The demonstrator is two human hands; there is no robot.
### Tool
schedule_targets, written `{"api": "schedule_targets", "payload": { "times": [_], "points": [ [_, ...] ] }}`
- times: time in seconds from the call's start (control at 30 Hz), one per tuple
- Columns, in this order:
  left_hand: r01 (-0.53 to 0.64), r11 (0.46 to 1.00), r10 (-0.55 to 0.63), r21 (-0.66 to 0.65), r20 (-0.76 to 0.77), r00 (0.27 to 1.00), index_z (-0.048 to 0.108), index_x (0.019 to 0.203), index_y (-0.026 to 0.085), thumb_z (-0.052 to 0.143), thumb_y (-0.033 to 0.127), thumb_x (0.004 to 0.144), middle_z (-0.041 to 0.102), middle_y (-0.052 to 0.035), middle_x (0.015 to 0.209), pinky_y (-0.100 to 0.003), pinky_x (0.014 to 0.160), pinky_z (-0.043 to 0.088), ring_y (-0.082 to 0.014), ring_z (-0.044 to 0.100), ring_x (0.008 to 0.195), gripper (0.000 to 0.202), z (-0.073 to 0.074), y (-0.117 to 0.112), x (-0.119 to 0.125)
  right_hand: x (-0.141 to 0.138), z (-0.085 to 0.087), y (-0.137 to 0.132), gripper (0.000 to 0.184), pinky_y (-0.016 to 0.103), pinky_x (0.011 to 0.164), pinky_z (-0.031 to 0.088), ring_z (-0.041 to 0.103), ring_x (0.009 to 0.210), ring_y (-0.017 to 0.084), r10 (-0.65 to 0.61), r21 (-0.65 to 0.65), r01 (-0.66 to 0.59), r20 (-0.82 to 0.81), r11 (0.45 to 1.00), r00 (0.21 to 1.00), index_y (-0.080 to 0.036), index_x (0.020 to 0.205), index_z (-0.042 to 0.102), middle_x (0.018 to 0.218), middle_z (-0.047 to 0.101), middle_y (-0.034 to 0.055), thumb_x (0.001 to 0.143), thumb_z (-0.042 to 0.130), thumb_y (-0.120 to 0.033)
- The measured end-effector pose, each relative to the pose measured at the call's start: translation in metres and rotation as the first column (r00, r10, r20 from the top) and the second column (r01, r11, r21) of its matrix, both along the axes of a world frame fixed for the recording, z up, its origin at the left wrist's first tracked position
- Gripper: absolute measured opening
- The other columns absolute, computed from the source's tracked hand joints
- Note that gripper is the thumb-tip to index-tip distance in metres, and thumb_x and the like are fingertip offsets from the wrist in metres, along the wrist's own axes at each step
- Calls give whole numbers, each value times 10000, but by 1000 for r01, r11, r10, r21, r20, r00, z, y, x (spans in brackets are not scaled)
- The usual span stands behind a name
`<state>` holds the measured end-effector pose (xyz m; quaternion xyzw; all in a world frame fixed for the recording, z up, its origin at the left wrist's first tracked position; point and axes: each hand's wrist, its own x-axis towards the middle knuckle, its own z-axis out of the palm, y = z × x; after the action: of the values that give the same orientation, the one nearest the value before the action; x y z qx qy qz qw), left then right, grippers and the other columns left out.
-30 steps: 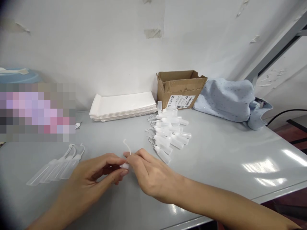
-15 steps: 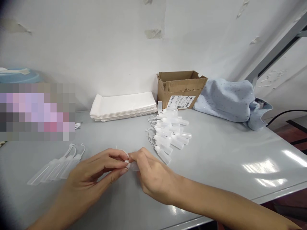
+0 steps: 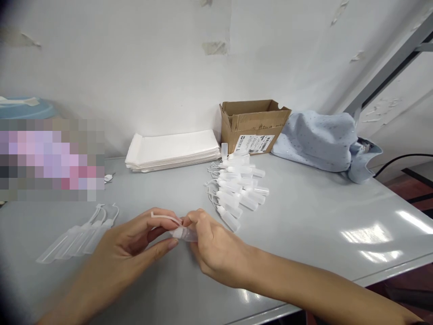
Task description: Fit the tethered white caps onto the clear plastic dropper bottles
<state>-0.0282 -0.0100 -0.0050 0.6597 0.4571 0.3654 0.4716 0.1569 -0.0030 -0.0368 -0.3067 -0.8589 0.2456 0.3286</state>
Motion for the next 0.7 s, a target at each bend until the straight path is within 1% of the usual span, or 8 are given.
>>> {"api": "schedule_targets", "payload": {
  "times": [0.07,0.13,0.27,0.33,0.43,0.5,0.6,0.7],
  "points": [
    [-38,999,38,-4,-20,999,644,799,233,611,235,781,646,5,881,-213,724,519,-144,611,828,38,1,0,0,0,0,0,405,296,633,506,553,787,176,3,21,-3,2,1000,1000,-194,1070,263,920,513,81,740,350,25],
    [-70,998,69,-4,-106,992,647,758,220,592,283,797,645,7,826,-202,652,509,-137,599,757,92,2,1,1,-1,-1,0,409,318,658,512,546,817,184,38,42,-38,3,998,999,-193,1071,258,933,519,89,737,338,31],
    [-25,999,7,-45,-348,937,640,668,203,496,385,860,607,21,598,-190,481,435,-123,544,558,302,2,0,1,0,-6,2,342,342,674,516,534,847,192,105,18,-105,26,994,994,-197,1046,263,944,530,98,789,307,23],
    [26,1000,-26,-4,-367,930,654,731,215,482,365,875,632,22,632,-193,501,446,-126,563,576,270,0,-1,-1,1,-8,3,328,330,631,513,526,802,189,82,45,-84,46,995,996,-191,1045,270,918,514,95,792,313,13],
    [99,981,-41,167,-321,946,649,934,248,492,261,877,677,13,836,-214,657,490,-136,612,737,168,-3,-2,-3,2,-9,3,351,309,584,504,518,715,169,26,71,-30,51,997,998,-179,1060,272,894,488,88,766,330,4],
    [111,971,-37,211,-329,944,638,973,247,504,252,872,676,8,864,-223,687,490,-137,612,751,168,-4,-1,-4,2,-8,2,351,310,597,509,532,714,167,8,55,-10,48,998,999,-177,1058,275,906,493,95,761,340,-1],
    [74,987,-15,145,-372,928,651,871,233,528,317,859,676,15,788,-223,629,486,-135,601,676,149,-2,-1,-3,1,-6,1,362,323,620,516,554,768,188,49,72,-52,44,996,998,-176,1054,274,916,522,110,751,335,12],
    [74,994,-40,77,-376,926,647,776,227,504,342,864,669,24,723,-220,587,475,-135,592,640,204,0,0,-2,0,-7,2,375,330,612,526,572,773,197,92,83,-96,39,992,995,-176,1070,277,904,556,110,753,336,15]
  ]
}}
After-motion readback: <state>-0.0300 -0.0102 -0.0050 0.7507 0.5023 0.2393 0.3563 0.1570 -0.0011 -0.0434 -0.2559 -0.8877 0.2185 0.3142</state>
